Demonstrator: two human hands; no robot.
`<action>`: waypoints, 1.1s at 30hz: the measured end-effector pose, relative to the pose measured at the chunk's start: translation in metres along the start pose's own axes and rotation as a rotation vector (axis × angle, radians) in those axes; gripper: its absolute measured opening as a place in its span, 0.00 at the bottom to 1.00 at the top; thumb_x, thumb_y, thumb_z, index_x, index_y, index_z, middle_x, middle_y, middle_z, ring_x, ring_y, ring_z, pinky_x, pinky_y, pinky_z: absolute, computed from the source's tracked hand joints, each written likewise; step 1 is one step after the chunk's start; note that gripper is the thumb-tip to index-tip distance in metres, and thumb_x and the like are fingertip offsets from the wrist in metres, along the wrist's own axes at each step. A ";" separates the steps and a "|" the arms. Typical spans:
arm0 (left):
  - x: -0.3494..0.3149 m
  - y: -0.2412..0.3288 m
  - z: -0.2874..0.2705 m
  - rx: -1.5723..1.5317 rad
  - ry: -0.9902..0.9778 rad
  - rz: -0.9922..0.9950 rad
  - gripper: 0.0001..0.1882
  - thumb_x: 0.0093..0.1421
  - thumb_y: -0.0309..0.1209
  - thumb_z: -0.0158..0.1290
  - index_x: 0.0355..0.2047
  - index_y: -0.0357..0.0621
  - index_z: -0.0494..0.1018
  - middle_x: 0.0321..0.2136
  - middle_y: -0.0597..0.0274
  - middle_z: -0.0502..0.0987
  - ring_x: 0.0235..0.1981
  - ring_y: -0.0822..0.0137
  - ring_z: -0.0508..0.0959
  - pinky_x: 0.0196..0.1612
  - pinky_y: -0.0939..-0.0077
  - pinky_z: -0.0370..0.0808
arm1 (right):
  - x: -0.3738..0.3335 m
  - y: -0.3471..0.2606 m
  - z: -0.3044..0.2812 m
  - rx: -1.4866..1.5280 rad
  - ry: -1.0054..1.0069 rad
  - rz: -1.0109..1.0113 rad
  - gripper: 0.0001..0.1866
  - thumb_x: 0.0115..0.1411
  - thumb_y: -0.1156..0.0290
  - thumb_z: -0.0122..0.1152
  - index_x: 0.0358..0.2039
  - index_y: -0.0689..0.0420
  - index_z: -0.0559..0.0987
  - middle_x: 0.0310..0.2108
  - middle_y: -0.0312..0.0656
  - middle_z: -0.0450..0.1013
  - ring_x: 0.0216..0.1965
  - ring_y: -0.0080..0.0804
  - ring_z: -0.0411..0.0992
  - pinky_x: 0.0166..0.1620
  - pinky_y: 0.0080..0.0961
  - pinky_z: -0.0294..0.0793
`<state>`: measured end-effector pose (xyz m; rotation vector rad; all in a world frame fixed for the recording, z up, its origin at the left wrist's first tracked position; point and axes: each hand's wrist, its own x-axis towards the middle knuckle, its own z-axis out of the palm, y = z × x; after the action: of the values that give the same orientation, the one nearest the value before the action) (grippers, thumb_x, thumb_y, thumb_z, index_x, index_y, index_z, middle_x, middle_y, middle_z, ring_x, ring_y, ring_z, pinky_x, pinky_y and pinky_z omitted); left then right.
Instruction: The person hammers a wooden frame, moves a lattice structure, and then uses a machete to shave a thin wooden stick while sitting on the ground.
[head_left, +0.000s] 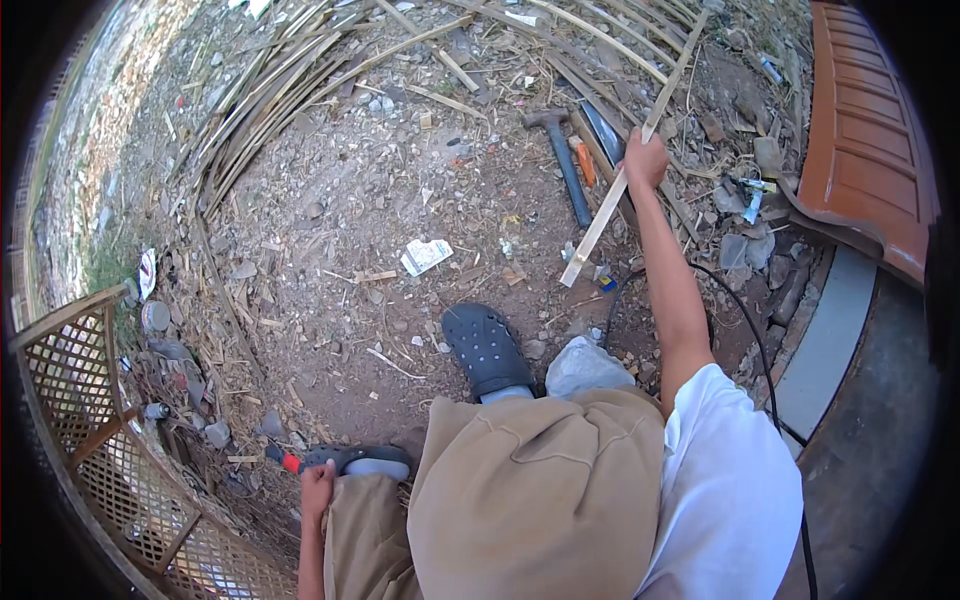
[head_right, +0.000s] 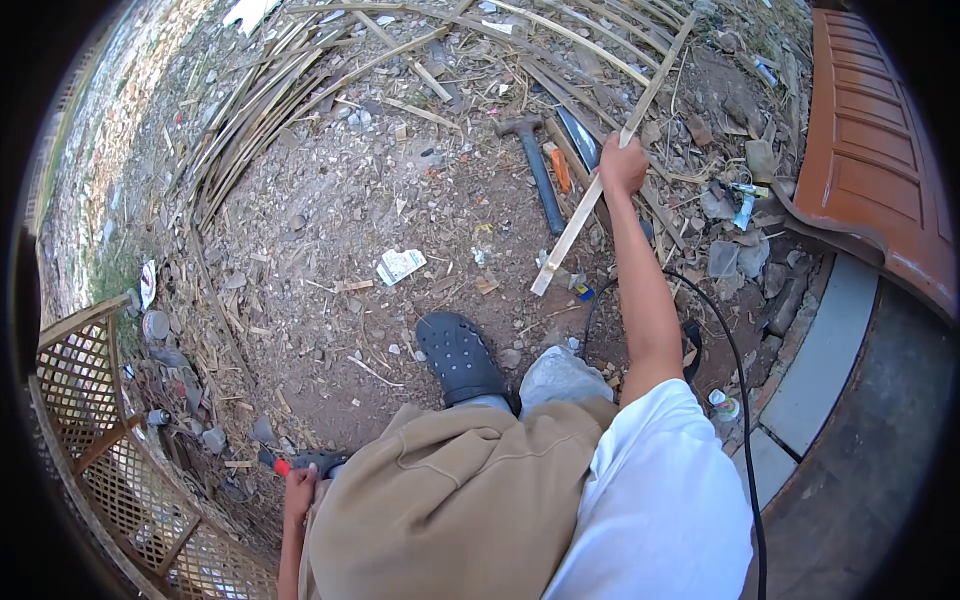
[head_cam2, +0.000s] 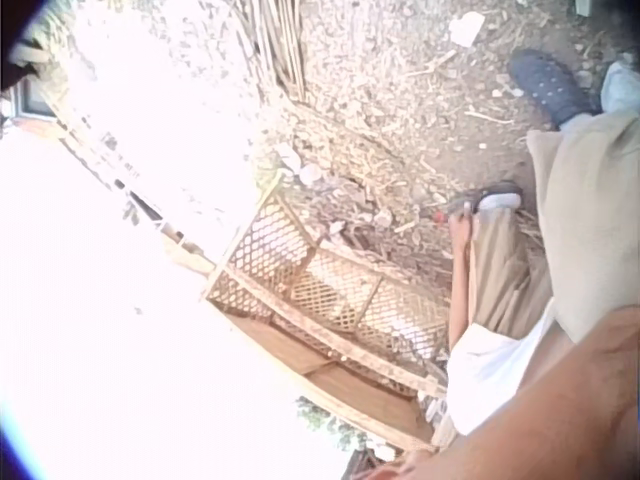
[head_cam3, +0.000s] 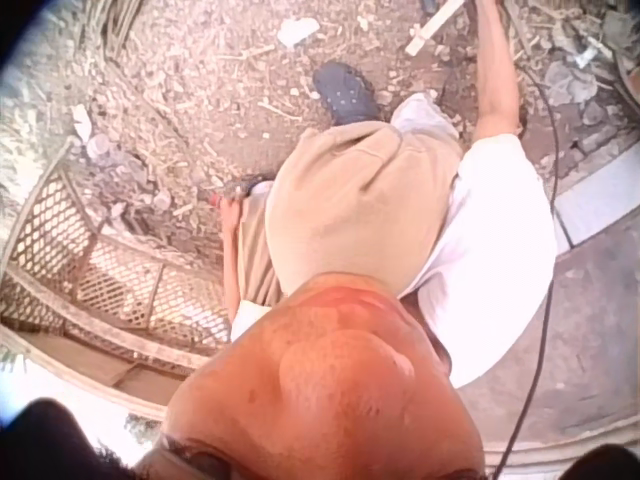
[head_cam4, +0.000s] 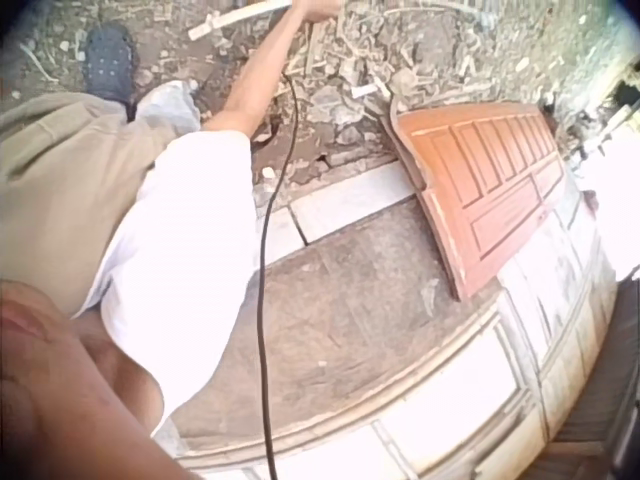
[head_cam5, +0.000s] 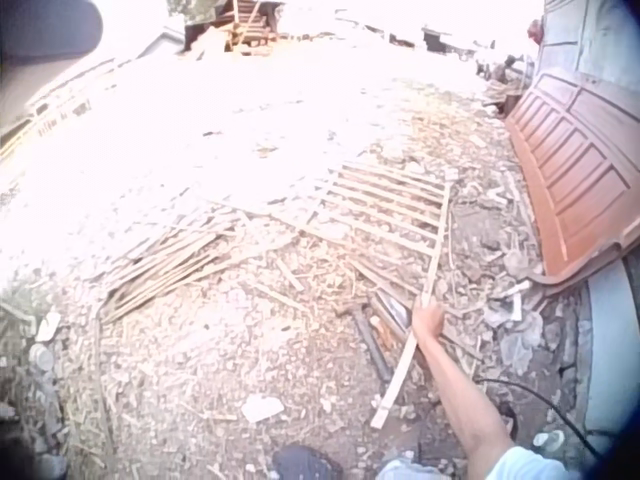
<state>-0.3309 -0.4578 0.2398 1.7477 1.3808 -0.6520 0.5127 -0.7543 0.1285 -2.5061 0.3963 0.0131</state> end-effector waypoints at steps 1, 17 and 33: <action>-0.008 -0.004 0.001 -0.044 0.000 -0.070 0.28 0.74 0.41 0.54 0.19 0.36 0.74 0.14 0.71 0.72 0.20 0.79 0.67 0.25 0.69 0.65 | -0.003 -0.001 0.003 -0.004 0.001 -0.004 0.24 0.69 0.48 0.58 0.41 0.58 0.84 0.29 0.50 0.85 0.39 0.53 0.85 0.50 0.51 0.80; -0.035 -0.014 0.068 -0.099 -0.213 -0.292 0.20 0.69 0.42 0.55 0.47 0.34 0.75 0.47 0.42 0.82 0.53 0.49 0.79 0.54 0.59 0.75 | -0.001 -0.003 0.014 -0.015 0.023 -0.067 0.25 0.69 0.47 0.57 0.40 0.60 0.84 0.26 0.50 0.84 0.33 0.50 0.85 0.48 0.49 0.80; 0.065 0.029 0.173 -0.157 -0.219 -0.287 0.21 0.68 0.42 0.56 0.49 0.35 0.75 0.48 0.41 0.82 0.54 0.48 0.79 0.55 0.59 0.75 | -0.027 -0.011 -0.030 -0.207 0.078 -0.399 0.21 0.67 0.62 0.66 0.43 0.71 0.77 0.42 0.66 0.79 0.47 0.52 0.83 0.51 0.48 0.79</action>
<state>-0.2715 -0.5688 0.1008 1.3253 1.4965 -0.8396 0.4876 -0.7552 0.1617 -2.7531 -0.0851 -0.2116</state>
